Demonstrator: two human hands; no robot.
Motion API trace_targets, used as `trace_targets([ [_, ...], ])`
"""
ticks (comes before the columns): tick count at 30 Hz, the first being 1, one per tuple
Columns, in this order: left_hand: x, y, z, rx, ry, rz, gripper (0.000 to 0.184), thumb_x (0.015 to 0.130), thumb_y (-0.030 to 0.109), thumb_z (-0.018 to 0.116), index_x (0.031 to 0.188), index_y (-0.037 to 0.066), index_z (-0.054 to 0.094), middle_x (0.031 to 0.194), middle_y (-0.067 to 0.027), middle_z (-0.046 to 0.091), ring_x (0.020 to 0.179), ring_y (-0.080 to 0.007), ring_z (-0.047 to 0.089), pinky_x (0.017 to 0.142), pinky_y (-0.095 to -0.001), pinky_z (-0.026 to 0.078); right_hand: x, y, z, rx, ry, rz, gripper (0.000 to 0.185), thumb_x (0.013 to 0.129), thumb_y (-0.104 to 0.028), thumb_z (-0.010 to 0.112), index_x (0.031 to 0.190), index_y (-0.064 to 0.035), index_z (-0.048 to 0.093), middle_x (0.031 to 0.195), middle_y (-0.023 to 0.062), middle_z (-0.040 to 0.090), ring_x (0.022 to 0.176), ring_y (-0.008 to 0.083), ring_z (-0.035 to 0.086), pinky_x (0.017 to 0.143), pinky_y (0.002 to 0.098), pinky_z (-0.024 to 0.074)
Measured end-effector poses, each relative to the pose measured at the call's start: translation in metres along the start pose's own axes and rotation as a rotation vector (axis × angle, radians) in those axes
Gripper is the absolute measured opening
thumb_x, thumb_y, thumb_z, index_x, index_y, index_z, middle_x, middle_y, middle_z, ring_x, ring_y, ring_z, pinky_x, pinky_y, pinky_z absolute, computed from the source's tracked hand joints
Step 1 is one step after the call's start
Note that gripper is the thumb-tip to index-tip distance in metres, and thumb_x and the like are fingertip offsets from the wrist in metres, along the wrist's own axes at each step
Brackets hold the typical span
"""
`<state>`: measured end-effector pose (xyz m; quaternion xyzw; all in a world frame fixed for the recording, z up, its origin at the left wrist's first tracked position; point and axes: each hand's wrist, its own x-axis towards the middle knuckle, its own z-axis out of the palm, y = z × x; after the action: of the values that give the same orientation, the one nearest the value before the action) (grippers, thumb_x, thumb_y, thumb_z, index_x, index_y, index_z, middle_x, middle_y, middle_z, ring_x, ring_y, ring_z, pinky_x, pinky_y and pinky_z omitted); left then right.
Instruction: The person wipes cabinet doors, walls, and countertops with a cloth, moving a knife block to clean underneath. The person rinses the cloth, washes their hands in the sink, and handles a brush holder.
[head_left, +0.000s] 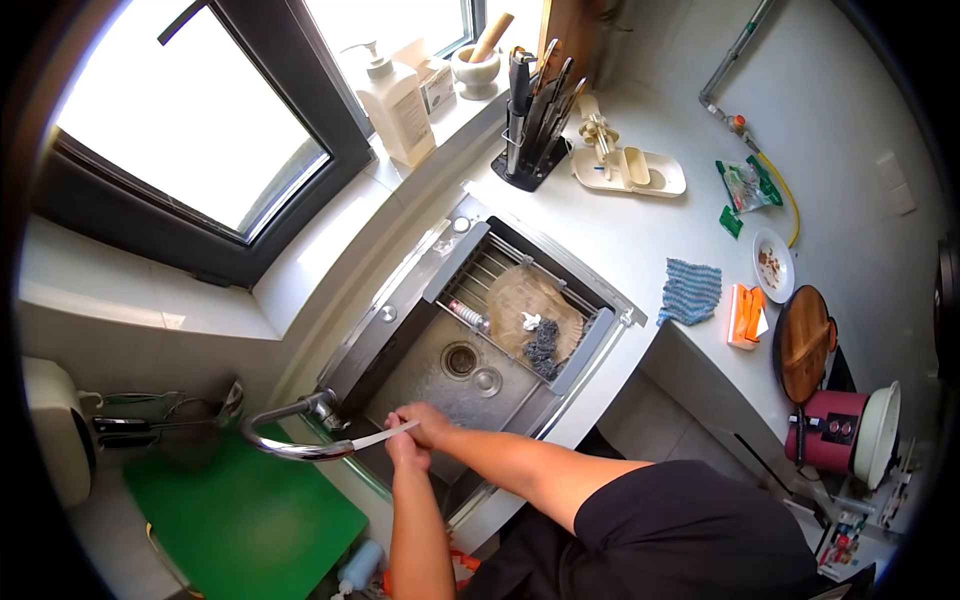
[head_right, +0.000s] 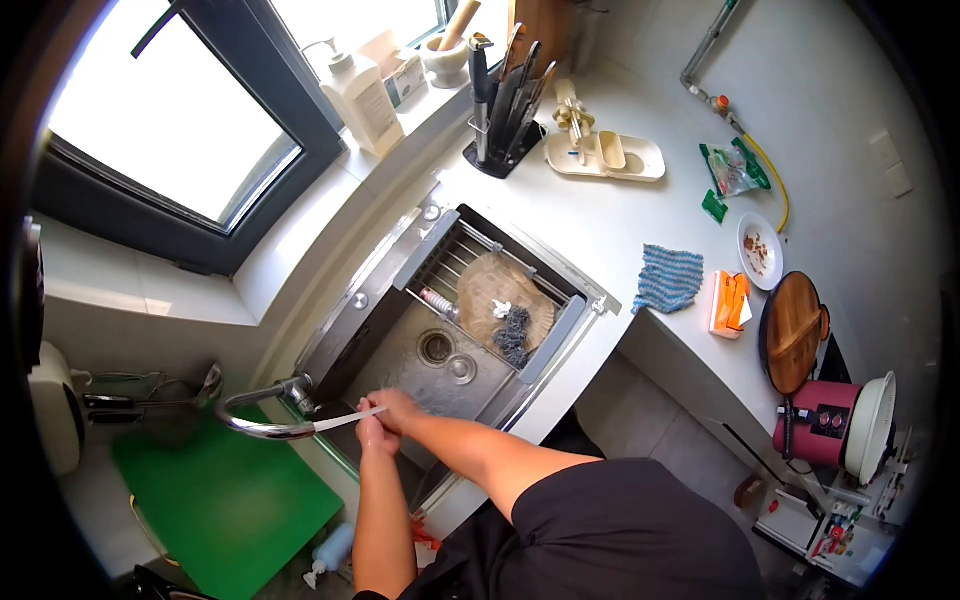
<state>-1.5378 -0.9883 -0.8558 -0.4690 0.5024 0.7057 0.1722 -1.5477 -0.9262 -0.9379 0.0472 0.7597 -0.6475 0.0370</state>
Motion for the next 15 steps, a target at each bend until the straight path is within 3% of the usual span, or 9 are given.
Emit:
trace_targets([
  [2,0.009,0.013,-0.021,0.063,-0.116,0.012,0.042,0.106,0.047,0.055,0.123,0.01,0.065,0.106,-0.0066,0.073,0.089,-0.0224,0.071,0.079,-0.0388,0.058,0.001,-0.03,-0.01,0.377,-0.06,0.588,0.038,0.102,-0.036,0.059,0.094,-0.0004,0.069,0.081,0.0125,0.07,0.064,0.029,0.071,0.072,0.0423,0.0608],
  [3,0.014,0.022,-0.033,0.299,-0.028,0.2,0.04,0.106,0.045,0.056,0.119,0.008,0.066,0.108,-0.0072,0.072,0.094,-0.0204,0.068,0.08,-0.0375,0.057,0.005,-0.019,-0.003,0.867,0.104,0.799,0.037,0.102,-0.037,0.059,0.101,-0.0018,0.07,0.091,0.0122,0.072,0.075,0.0263,0.073,0.074,0.0389,0.0617],
  [4,0.019,0.032,-0.041,0.534,0.061,0.389,0.039,0.106,0.043,0.057,0.115,0.006,0.067,0.109,-0.0077,0.071,0.098,-0.0183,0.066,0.08,-0.0361,0.056,0.003,-0.021,-0.005,0.867,0.104,0.8,0.037,0.102,-0.037,0.059,0.101,-0.0018,0.07,0.091,0.0122,0.072,0.075,0.0263,0.073,0.074,0.0389,0.0617],
  [5,0.025,0.041,-0.047,0.534,0.062,0.389,0.039,0.106,0.043,0.057,0.115,0.006,0.067,0.109,-0.0077,0.071,0.098,-0.0183,0.066,0.08,-0.0361,0.056,0.001,-0.022,-0.008,0.998,0.167,0.888,0.036,0.103,-0.037,0.058,0.106,-0.0025,0.069,0.097,0.0115,0.073,0.083,0.0262,0.073,0.076,0.0387,0.0619],
  [6,0.028,0.051,-0.051,0.521,0.011,0.541,0.038,0.106,0.041,0.058,0.116,0.006,0.068,0.108,-0.006,0.072,0.096,-0.0151,0.065,0.076,-0.0322,0.054,0.0,-0.021,-0.009,1.13,0.231,0.977,0.037,0.103,-0.037,0.058,0.111,-0.0032,0.069,0.102,0.0109,0.073,0.09,0.0261,0.073,0.078,0.0385,0.0621],
  [7,0.03,0.058,-0.053,0.506,-0.041,0.693,0.036,0.107,0.039,0.059,0.117,0.006,0.07,0.108,-0.0043,0.072,0.093,-0.0119,0.064,0.073,-0.0283,0.051,0.001,-0.02,-0.009,1.131,0.23,0.978,0.037,0.103,-0.037,0.058,0.111,-0.0032,0.069,0.102,0.0109,0.073,0.09,0.0261,0.073,0.078,0.0385,0.0621],
  [10,0.028,0.077,-0.04,0.565,-0.076,0.765,0.037,0.106,0.038,0.06,0.119,0.006,0.073,0.108,-0.0022,0.073,0.092,-0.0101,0.065,0.07,-0.0241,0.047,0.003,-0.025,-0.013,1.24,0.163,1.028,0.039,0.103,-0.039,0.059,0.12,-0.0041,0.066,0.109,0.0097,0.072,0.1,0.0259,0.071,0.085,0.0387,0.0613],
  [13,0.016,0.103,-0.027,0.664,-0.062,0.615,0.038,0.106,0.04,0.06,0.119,0.007,0.075,0.113,-0.0014,0.074,0.095,-0.0098,0.065,0.073,-0.0261,0.048,0.004,-0.045,-0.031,1.272,0.078,0.993,0.042,0.105,-0.04,0.058,0.126,-0.0037,0.065,0.121,0.0116,0.072,0.105,0.0252,0.071,0.096,0.0396,0.0576],
  [15,0.02,0.11,-0.024,0.737,-0.092,0.532,0.042,0.107,0.039,0.056,0.128,0.006,0.07,0.123,-0.0046,0.073,0.104,-0.0144,0.067,0.081,-0.0319,0.052,0.005,-0.048,-0.051,1.444,-0.307,0.867,0.044,0.106,-0.041,0.055,0.126,-0.0032,0.067,0.128,0.0137,0.071,0.116,0.0276,0.069,0.104,0.0427,0.0541],
])
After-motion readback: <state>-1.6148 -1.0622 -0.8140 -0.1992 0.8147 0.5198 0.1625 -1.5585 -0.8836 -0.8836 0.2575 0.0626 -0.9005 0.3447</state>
